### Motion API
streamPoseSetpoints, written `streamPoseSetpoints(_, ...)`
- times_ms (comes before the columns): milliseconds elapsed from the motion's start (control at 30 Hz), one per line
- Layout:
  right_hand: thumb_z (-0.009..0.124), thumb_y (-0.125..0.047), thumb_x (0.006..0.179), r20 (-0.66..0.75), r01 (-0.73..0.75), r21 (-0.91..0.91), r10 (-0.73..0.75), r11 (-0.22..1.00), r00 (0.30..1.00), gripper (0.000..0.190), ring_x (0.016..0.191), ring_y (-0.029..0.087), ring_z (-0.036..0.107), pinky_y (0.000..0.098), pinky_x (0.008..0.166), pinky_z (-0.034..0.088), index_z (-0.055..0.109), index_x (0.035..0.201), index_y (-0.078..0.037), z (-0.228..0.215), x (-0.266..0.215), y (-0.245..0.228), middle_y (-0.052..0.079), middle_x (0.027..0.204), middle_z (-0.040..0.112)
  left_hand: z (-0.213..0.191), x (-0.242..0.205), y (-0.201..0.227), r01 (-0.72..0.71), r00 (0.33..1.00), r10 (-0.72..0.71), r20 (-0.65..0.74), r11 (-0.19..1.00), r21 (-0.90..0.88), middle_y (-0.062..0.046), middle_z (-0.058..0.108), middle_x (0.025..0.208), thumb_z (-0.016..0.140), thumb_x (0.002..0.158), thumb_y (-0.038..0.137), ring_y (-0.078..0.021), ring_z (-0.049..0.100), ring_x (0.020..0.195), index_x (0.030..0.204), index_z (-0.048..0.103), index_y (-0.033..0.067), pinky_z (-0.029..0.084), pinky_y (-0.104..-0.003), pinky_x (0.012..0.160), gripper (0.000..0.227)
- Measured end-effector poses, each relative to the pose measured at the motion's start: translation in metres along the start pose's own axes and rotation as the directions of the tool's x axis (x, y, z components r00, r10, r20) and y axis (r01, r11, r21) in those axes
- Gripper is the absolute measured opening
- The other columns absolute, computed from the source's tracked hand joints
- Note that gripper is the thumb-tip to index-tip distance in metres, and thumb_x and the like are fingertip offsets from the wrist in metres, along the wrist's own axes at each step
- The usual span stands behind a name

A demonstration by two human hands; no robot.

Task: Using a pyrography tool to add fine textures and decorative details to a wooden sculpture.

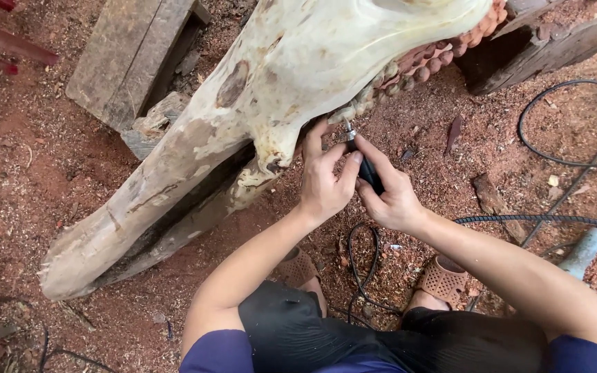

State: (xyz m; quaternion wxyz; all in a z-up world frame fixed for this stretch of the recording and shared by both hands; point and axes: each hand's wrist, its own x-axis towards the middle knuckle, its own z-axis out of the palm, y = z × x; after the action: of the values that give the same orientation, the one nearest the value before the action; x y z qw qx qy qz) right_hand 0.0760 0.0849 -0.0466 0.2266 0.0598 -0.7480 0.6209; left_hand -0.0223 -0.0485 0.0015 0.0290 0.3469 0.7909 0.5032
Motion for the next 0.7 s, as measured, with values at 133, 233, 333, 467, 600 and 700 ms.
streamPoseSetpoints(133,0.054,0.015,0.086,-0.013,0.000,0.006,0.000,1.000,1.000,0.071,0.115,0.038,0.065,0.0502,0.086,0.057,0.038,0.155,0.007,0.000,-0.001,0.001,0.033,0.135,0.061,0.004,-0.001,0.001,0.003,1.000,-0.003,-0.004,1.000,0.009,-0.022,0.040,0.141,0.055,0.100,0.034,-0.0367,0.040,0.137,0.095,0.071,0.0046,0.027,-0.053,0.119,0.033)
streamPoseSetpoints(233,0.052,0.015,0.087,-0.015,-0.009,0.013,0.009,1.000,1.000,0.072,0.116,0.036,0.065,0.0481,0.085,0.057,0.036,0.156,0.006,-0.003,0.002,-0.009,0.033,0.138,0.059,0.010,-0.003,0.001,0.015,1.000,-0.015,-0.020,1.000,0.016,-0.023,0.037,0.143,0.055,0.100,0.036,-0.0382,0.039,0.137,0.095,0.070,0.0038,0.026,-0.054,0.119,0.036)
streamPoseSetpoints(333,0.051,0.014,0.088,-0.020,-0.017,0.017,0.018,1.000,1.000,0.071,0.118,0.035,0.064,0.0472,0.086,0.058,0.035,0.157,0.005,-0.005,0.005,-0.016,0.032,0.139,0.059,0.014,-0.003,0.002,0.033,0.999,-0.032,-0.027,0.999,0.026,-0.025,0.035,0.144,0.053,0.101,0.039,-0.0388,0.038,0.137,0.095,0.070,0.0038,0.026,-0.054,0.119,0.039)
streamPoseSetpoints(467,0.051,0.015,0.088,-0.022,-0.020,0.036,0.021,0.999,1.000,0.072,0.118,0.035,0.064,0.0466,0.087,0.058,0.035,0.157,0.005,-0.005,0.005,-0.015,0.031,0.139,0.059,0.014,-0.003,0.003,0.042,0.999,-0.042,-0.028,0.999,0.016,-0.025,0.034,0.146,0.052,0.102,0.041,-0.0386,0.039,0.138,0.096,0.068,0.0044,0.025,-0.056,0.119,0.041)
streamPoseSetpoints(600,0.053,0.013,0.089,-0.013,-0.036,0.037,0.036,0.999,0.999,0.071,0.120,0.034,0.064,0.0436,0.087,0.059,0.035,0.157,0.005,-0.005,0.006,-0.015,0.029,0.139,0.060,0.014,-0.003,0.003,0.060,0.998,-0.061,-0.034,0.998,-0.028,-0.026,0.033,0.147,0.053,0.102,0.037,-0.0416,0.036,0.141,0.097,0.069,0.0038,0.024,-0.057,0.119,0.037)
streamPoseSetpoints(700,0.052,0.012,0.091,-0.017,-0.041,0.039,0.042,0.998,0.999,0.070,0.120,0.033,0.064,0.0429,0.087,0.059,0.035,0.157,0.004,-0.007,0.010,-0.023,0.029,0.139,0.060,0.015,-0.001,0.004,0.064,0.998,-0.065,-0.019,0.997,-0.038,-0.025,0.037,0.142,0.054,0.103,0.037,-0.0389,0.041,0.136,0.103,0.069,0.0033,0.027,-0.056,0.118,0.037)
